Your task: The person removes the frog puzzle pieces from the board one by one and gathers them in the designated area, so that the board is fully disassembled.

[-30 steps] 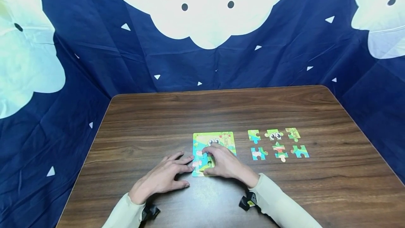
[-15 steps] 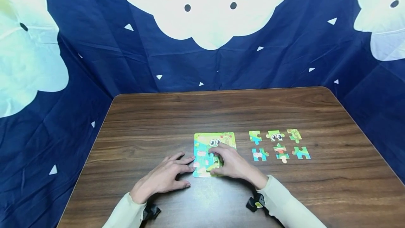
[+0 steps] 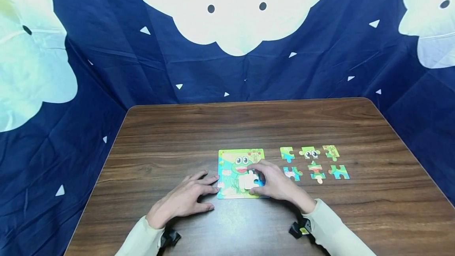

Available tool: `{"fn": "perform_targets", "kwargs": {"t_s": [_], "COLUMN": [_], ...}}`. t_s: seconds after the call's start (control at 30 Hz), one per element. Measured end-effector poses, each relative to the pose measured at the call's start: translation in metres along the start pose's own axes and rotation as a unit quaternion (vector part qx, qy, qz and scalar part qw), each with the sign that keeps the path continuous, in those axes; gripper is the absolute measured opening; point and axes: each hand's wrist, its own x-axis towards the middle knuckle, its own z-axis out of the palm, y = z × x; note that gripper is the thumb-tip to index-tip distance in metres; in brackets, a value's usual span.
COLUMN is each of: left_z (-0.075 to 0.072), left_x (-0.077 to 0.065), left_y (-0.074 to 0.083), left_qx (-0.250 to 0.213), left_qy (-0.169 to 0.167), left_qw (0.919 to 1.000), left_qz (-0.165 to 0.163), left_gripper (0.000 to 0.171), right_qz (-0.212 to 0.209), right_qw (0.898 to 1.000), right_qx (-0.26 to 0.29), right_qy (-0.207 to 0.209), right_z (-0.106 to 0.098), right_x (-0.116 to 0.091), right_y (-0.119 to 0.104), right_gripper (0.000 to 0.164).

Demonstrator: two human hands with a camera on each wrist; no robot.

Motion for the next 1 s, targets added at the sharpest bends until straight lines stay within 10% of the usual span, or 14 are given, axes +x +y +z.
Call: {"fn": "perform_targets", "kwargs": {"t_s": [1.0], "left_z": [0.0], "left_x": [0.0], "left_y": [0.001], "left_qx": [-0.006], "left_qy": [-0.004], "left_qw": [1.0], "left_qz": [-0.005], "left_gripper": [0.042], "right_qz": [0.014], "right_qw": [1.0], "right_qx": [-0.011], "right_qy": [0.02], "right_z": [-0.02], "right_x": [-0.045], "right_y": [0.036], "right_gripper": [0.057]}}
